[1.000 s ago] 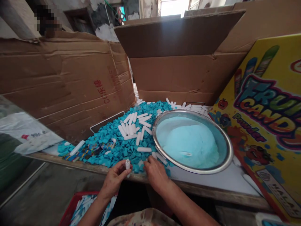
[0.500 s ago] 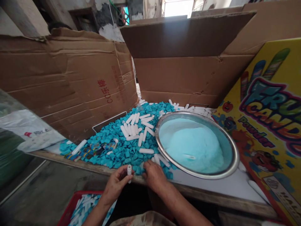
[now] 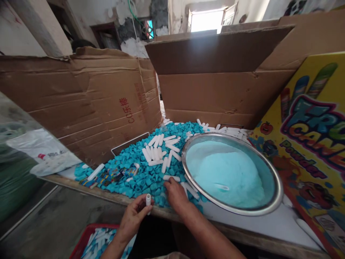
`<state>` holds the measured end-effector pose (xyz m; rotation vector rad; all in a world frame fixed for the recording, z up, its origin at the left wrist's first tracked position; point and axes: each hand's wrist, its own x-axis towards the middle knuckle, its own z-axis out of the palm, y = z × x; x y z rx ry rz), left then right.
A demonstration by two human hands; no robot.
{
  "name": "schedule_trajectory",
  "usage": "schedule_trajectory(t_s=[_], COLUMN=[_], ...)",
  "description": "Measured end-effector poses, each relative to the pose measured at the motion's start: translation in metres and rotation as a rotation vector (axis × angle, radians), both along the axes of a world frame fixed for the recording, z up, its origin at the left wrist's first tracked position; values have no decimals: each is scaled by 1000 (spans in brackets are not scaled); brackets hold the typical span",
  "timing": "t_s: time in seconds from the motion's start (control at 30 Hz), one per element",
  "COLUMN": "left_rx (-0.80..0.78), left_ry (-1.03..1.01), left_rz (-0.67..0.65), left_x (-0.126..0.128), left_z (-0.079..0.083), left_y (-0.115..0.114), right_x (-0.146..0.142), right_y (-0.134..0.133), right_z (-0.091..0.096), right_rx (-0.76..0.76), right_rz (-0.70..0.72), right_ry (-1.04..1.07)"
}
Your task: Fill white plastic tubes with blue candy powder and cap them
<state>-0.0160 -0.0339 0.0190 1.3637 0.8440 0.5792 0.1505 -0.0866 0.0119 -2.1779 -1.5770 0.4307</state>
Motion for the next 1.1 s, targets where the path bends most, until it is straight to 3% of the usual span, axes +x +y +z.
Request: schedule_trajectory(t_s=[0.17, 0.27, 0.33, 0.57, 0.73, 0.87, 1.0, 1.1], left_rx=[0, 20, 20, -35, 17, 169, 344, 388], left_ry=[-23, -28, -45, -119, -83, -1, 101, 152], left_rz=[-73, -142, -191, -253, -248, -236, -220, -293], left_x=[3, 8, 10, 13, 16, 20, 20, 21], left_z=[2, 6, 9, 16, 14, 12, 13, 15], left_y=[-1, -5, -8, -13, -15, -15, -13, -14], right_x=[12, 11, 8, -4, 0, 9, 12, 6], right_y=[-12, -18, -23, -35, -37, -41, -47, -50], right_z=[-10, -4, 2, -1, 0, 8, 14, 18], right_rx=[235, 274, 296, 280, 289, 281, 244, 286], right_rz=[-155, -108, -89, -75, -39, -41, -179, -226], right_ry=[625, 980, 1076, 1102, 786, 554, 900, 1115])
